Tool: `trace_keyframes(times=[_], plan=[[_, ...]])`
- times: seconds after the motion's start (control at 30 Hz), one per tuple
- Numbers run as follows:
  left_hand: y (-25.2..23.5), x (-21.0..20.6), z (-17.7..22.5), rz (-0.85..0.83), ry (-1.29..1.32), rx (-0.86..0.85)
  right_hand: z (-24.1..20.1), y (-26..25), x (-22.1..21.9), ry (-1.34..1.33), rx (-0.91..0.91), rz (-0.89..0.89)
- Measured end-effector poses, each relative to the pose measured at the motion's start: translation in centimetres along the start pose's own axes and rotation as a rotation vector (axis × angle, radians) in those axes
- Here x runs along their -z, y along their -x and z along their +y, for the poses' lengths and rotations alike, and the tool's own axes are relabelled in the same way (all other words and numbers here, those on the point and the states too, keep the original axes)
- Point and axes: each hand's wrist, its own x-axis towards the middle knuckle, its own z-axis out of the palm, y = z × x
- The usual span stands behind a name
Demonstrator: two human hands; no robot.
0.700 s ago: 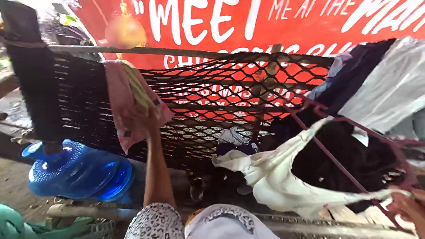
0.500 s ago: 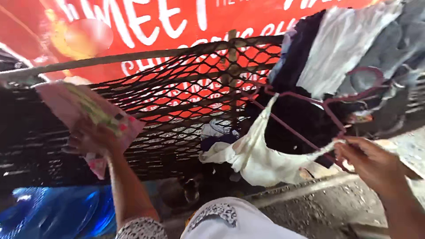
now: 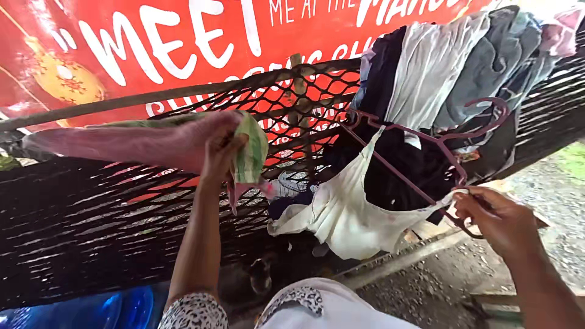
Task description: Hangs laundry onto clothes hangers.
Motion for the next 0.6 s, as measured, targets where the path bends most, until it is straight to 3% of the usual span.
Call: trace_keyframes(times=[0.07,0.13,0.23,0.3,0.47,0.6], plan=[[0.3,-1.0,-2.9,-0.129,-0.011,0.052,0.3,0.3,0.4,0.001,-0.021,-0.001],[1.1,-1.9,-6.4,-0.301,-0.194,0.07,0.7,0.7,0.6,-0.001,-0.02,0.003],[3.9,-4.4,-9.5,-0.586,-0.368,0.294,1.1,1.0,0.6,-0.003,-0.01,-0.01],[5.4,-6.1,-12.0,-0.684,-0.489,0.386,1.2,1.2,0.2,-0.001,-0.014,-0.029],[5.9,-8.5,-13.0,-0.549,-0.878,0.467,1.1,1.8,-0.7,0.054,-0.032,-0.08],[3.6,-8.1,-11.5,-0.435,-0.9,0.358,1.3,2.6,-0.8,0.106,-0.057,-0.11]])
